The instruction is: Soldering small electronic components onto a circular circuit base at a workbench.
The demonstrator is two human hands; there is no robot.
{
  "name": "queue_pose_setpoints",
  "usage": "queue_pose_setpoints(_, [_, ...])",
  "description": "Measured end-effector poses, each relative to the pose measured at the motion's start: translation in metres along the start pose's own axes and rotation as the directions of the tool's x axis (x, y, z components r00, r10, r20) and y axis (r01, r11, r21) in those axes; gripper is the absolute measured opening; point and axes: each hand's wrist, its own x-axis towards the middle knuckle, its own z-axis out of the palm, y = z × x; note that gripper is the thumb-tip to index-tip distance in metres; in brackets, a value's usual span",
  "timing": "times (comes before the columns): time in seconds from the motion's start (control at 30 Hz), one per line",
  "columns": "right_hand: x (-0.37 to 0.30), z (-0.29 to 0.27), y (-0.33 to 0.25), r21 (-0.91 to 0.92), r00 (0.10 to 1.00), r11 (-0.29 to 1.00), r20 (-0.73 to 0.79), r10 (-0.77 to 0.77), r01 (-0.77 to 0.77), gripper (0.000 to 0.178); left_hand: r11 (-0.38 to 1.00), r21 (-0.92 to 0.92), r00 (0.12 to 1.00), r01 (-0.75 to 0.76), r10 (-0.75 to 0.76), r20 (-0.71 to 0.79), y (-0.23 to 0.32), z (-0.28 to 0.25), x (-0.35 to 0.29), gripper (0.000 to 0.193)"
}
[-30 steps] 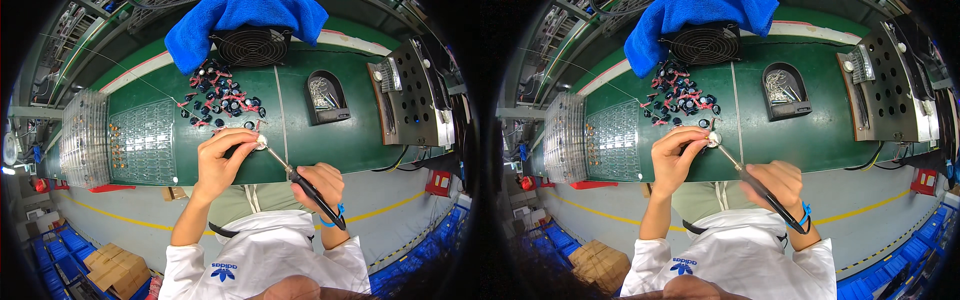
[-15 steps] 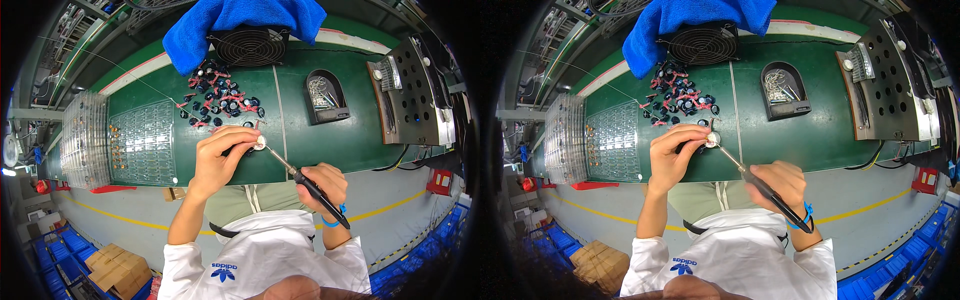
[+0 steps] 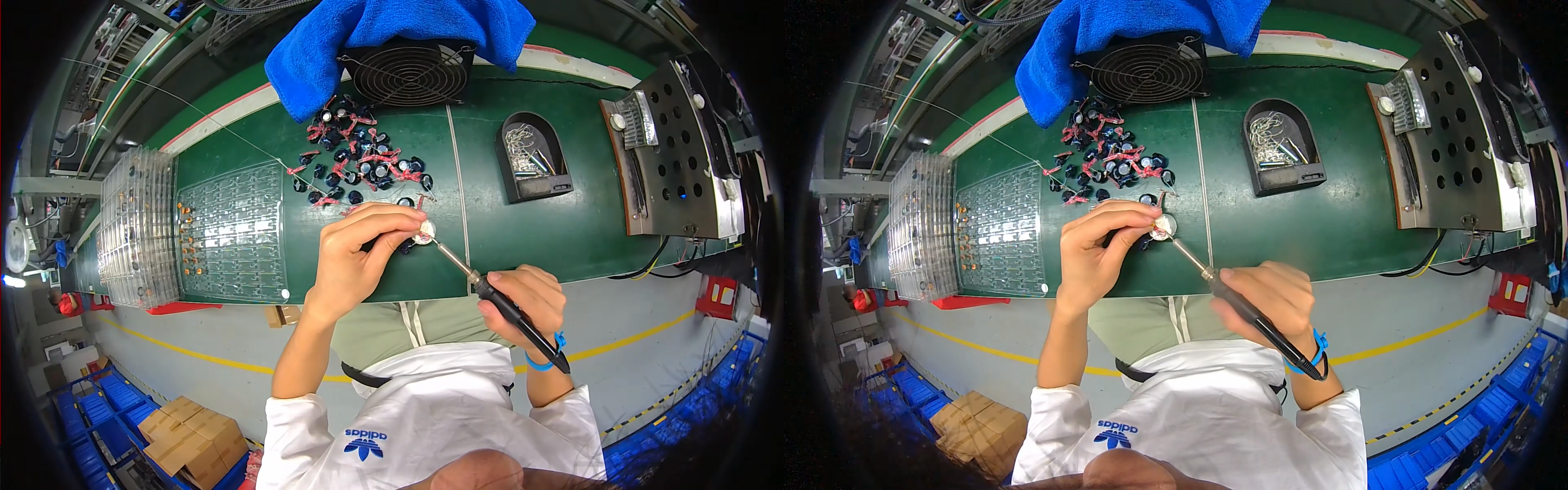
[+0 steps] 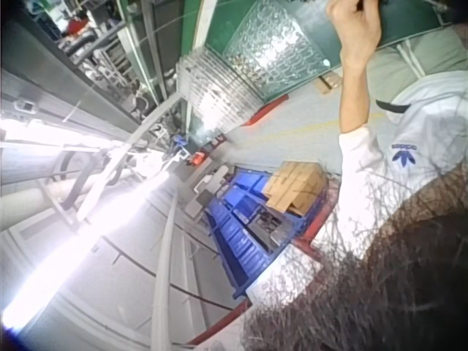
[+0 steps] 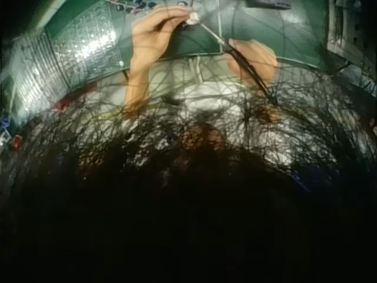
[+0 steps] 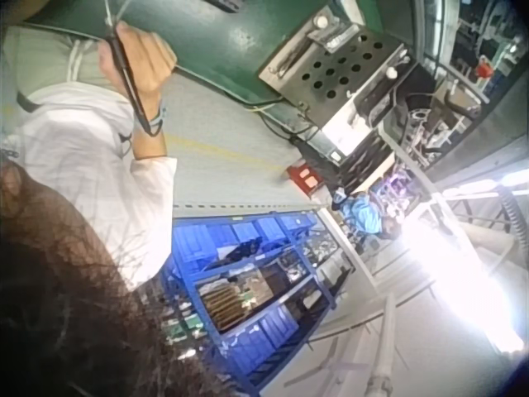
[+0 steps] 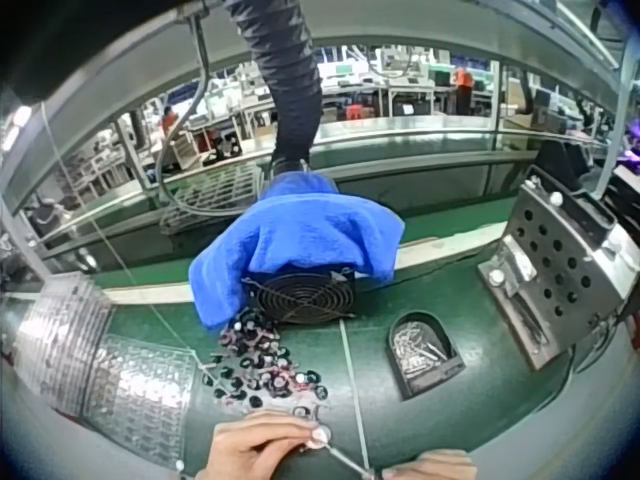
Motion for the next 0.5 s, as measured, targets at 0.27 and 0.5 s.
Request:
queue_pose_setpoints(0.27, [0.0007,0.0003,-0.0016,0.001,1.0,1.0,0.002,-0.003,0.003,0.036,1.0,0.016,1.0,-0.016,0.016,-0.007,0.0005,0.0,-0.0004,0.012])
queue_pose_setpoints(0.5, [-0.0015,-0.0017,-0.0019,0.016,1.0,1.0,-0.004,0.019,-0.019,0.035,1.0,0.005,1.0,-0.01,0.01,-0.011,-0.0016,0.0021,-0.0026,0.012])
